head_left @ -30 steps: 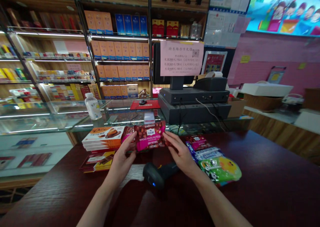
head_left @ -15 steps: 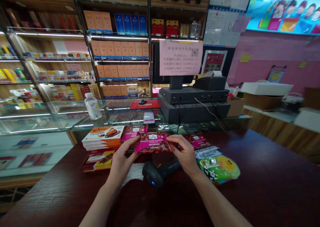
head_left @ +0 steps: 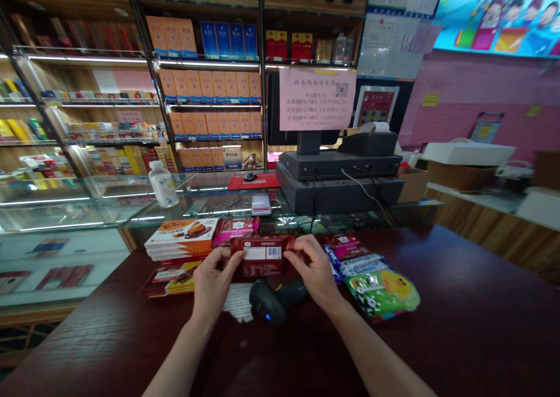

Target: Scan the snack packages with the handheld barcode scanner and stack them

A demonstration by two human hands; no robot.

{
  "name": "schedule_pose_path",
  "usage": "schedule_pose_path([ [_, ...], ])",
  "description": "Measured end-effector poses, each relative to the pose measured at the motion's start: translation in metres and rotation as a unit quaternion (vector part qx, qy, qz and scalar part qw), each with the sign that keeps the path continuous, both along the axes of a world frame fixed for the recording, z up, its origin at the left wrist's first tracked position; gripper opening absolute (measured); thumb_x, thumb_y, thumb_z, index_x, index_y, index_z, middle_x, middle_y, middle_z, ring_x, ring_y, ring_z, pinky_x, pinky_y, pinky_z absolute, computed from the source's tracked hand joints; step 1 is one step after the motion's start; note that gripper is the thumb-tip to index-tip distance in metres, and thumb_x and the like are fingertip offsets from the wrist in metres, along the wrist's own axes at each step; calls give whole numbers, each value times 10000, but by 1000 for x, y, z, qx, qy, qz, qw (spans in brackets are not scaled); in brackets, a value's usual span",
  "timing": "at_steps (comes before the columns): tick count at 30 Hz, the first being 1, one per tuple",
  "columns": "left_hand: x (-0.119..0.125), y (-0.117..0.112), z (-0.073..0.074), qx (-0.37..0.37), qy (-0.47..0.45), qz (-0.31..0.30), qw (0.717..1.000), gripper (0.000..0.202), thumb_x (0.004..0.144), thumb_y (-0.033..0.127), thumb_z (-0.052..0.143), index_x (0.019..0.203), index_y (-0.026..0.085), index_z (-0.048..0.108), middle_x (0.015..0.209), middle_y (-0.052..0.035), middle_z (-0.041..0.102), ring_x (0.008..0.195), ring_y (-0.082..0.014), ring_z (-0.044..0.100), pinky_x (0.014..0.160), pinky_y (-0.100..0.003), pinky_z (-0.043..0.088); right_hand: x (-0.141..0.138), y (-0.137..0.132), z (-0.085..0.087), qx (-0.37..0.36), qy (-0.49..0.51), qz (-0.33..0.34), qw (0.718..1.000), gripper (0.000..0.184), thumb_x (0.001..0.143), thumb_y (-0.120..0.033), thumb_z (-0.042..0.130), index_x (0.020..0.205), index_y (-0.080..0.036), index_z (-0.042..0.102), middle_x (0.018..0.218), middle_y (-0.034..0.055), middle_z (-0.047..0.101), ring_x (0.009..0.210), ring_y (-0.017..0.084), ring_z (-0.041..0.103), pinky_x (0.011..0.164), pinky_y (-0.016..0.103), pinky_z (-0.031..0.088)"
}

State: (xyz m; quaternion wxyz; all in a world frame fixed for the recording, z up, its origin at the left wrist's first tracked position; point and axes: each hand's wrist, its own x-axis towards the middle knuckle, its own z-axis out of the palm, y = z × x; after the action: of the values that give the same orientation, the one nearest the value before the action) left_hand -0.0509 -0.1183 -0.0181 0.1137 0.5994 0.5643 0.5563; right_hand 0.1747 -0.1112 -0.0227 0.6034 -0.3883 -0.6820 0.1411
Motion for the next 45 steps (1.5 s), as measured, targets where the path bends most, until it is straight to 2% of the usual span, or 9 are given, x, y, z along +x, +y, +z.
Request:
schedule_pose_path([
  [6,2,1,2,18,10,16,1000,413,791,594,622,662,206,561,592,57,455,561,-107,442,590,-230,397,-8,0,-6,-104,13,32,994,155,925,-345,580,863,-217,641,770,-10,652,650,146,581,619,250,452],
  [10,4,1,5,55,29,27,998,354,792,561,638,732,212,624,741,15,560,659,-141,548,672,-269,473,-11,1,-10,-113,42,27,992,164,907,-361,599,858,-212,647,775,-6,683,674,150,619,637,245,469],
  [14,7,0,2,37,18,19,999,343,812,558,625,789,216,628,781,2,619,680,-156,599,684,-285,502,-12,2,-12,-126,68,18,989,179,891,-376,620,834,-208,648,737,-2,689,651,155,633,621,248,485],
  [20,11,-1,-3,3,-27,-6,1000,455,832,497,641,1190,225,575,871,1,700,798,-178,686,783,-309,536,-13,2,-12,-133,89,-9,987,224,878,-418,639,818,-203,658,701,7,698,605,159,629,591,257,488],
  [25,3,-1,0,36,90,-66,993,667,871,442,631,1466,289,371,1171,-66,668,1085,-228,649,988,-417,485,-8,5,-11,-134,112,-24,984,263,873,-456,640,839,-196,661,737,25,720,624,169,644,607,267,505],
  [29,-3,0,1,88,254,-103,958,928,811,401,717,1554,331,166,1349,-104,562,1263,-295,530,1123,-550,344,-5,10,-13,-136,135,-23,981,277,863,-469,646,827,-194,643,738,29,711,644,179,649,617,274,507],
  [33,-4,1,0,113,350,-62,928,949,820,337,691,1568,342,106,1309,-88,536,1238,-299,522,1167,-631,221,-11,6,-10,-137,144,-15,980,243,863,-438,653,844,-196,648,745,28,708,666,185,656,628,277,513],
  [38,-7,3,-2,111,373,3,921,995,774,375,704,1577,293,123,1206,-95,521,1181,-338,524,1135,-653,259,-21,-7,-3,-100,82,-12,992,193,889,-391,633,831,-209,662,744,10,700,636,161,629,609,255,491],
  [45,-13,2,-2,88,404,-18,910,943,795,363,653,1577,290,132,1118,-59,554,1073,-281,555,1134,-611,286,-19,-9,-3,-46,17,-8,999,189,907,-364,612,798,-219,665,723,-6,670,631,151,599,596,244,456],
])
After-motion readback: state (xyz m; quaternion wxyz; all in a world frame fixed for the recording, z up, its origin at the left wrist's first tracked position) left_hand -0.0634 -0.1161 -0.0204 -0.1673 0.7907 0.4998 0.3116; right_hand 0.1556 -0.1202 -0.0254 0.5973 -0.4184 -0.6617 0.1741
